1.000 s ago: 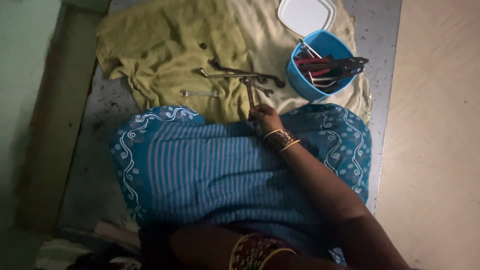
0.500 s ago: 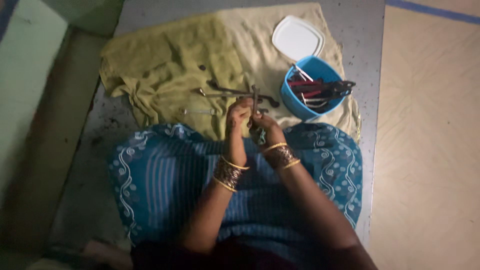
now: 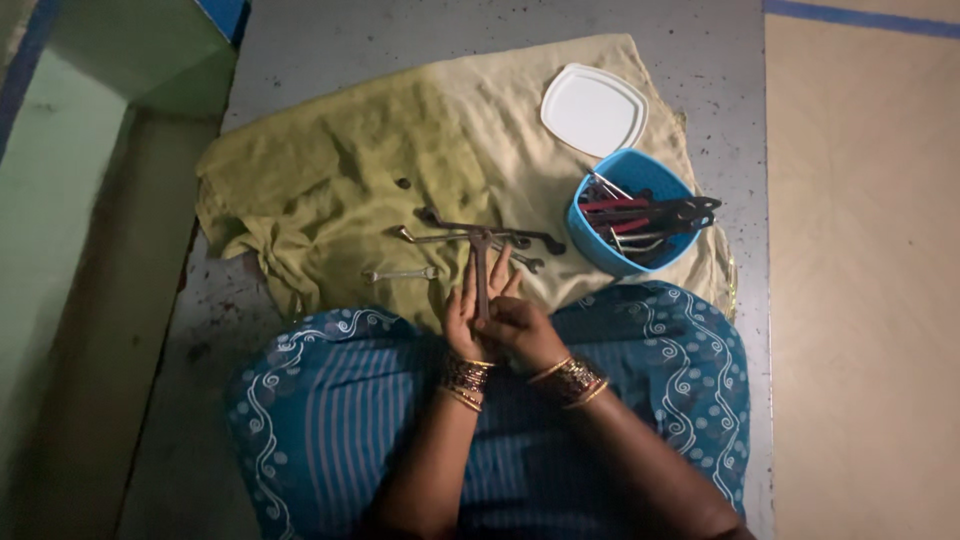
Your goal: The person wipes metal wrenches with a cloth, handling them individually and placing them into a blue plastic container.
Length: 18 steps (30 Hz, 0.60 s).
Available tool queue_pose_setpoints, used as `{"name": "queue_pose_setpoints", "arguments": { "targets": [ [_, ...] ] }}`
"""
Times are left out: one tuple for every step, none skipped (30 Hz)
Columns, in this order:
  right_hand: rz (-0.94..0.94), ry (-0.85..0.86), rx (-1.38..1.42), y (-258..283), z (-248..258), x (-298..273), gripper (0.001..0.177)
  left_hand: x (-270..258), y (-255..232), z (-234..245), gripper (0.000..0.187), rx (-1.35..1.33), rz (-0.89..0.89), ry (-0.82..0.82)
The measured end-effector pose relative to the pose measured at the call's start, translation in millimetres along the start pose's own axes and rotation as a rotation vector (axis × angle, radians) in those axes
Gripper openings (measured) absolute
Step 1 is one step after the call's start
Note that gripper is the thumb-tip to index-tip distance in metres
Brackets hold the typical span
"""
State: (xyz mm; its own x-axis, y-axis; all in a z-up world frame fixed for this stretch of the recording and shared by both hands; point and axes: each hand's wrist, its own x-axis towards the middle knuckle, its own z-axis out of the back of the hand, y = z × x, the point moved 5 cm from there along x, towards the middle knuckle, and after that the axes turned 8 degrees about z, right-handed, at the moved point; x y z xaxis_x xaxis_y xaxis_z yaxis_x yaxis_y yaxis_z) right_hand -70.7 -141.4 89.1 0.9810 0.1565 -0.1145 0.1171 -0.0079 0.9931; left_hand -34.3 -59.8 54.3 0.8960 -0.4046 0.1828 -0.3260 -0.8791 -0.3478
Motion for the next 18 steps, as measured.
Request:
{"name": "queue_pose_setpoints", "arguments": {
  "targets": [
    [0.004, 0.037, -0.143, 5, 4, 1, 0.019, 0, 1, -2, 0.077, -0.04, 0.002, 0.0],
    [0.007, 0.078, -0.285, 10, 8, 2, 0.021, 1, 1, -4, 0.077, -0.078, 0.003, -0.003],
    [0.001, 0.003, -0.285, 13, 17, 3, 0.02, 3, 0, -9, 0.076, -0.198, 0.038, 0.077],
    [-0.01, -0.071, -0.283, 14, 26, 3, 0.021, 1, 0, -15, 0.076, -0.321, 0.074, 0.152],
    [-0.02, -0.145, -0.281, 13, 36, 4, 0.023, -1, -1, -21, 0.075, -0.444, 0.108, 0.228],
    [0.04, -0.209, -0.166, 14, 48, 8, 0.022, -1, 2, -19, 0.078, -0.396, 0.087, 0.139],
    [0.1, -0.274, -0.051, 16, 62, 12, 0.022, -1, 7, -17, 0.081, -0.346, 0.066, 0.05],
    [0.163, -0.342, 0.061, 17, 72, 15, 0.021, 0, 12, -12, 0.084, -0.297, 0.047, -0.033],
    [0.227, -0.361, 0.121, 19, 77, 16, 0.023, -1, 17, -9, 0.085, -0.342, 0.075, -0.047],
    [0.294, -0.379, 0.18, 24, 81, 16, 0.025, -5, 23, -6, 0.086, -0.386, 0.101, -0.06],
    [0.361, -0.397, 0.238, 29, 82, 16, 0.028, -10, 29, -3, 0.087, -0.43, 0.128, -0.072],
    [0.369, -0.388, 0.049, 34, 79, 18, 0.031, -14, 35, 0, 0.085, -0.452, 0.148, -0.075],
    [0.375, -0.376, -0.141, 38, 75, 20, 0.034, -18, 40, 3, 0.084, -0.474, 0.168, -0.077],
    [0.377, -0.361, -0.331, 42, 69, 22, 0.037, -21, 44, 6, 0.082, -0.498, 0.187, -0.079],
    [0.456, -0.332, -0.474, 46, 58, 23, 0.038, -23, 46, 11, 0.08, -0.546, 0.192, -0.113],
    [0.536, -0.298, -0.615, 50, 44, 23, 0.039, -26, 44, 15, 0.079, -0.592, 0.194, -0.148],
    [0.613, -0.26, -0.756, 54, 31, 22, 0.041, -28, 41, 19, 0.077, -0.639, 0.195, -0.182],
    [0.573, -0.215, -0.744, 53, 23, 22, 0.042, -26, 36, 24, 0.078, -0.552, 0.167, -0.223]
  ]
}}
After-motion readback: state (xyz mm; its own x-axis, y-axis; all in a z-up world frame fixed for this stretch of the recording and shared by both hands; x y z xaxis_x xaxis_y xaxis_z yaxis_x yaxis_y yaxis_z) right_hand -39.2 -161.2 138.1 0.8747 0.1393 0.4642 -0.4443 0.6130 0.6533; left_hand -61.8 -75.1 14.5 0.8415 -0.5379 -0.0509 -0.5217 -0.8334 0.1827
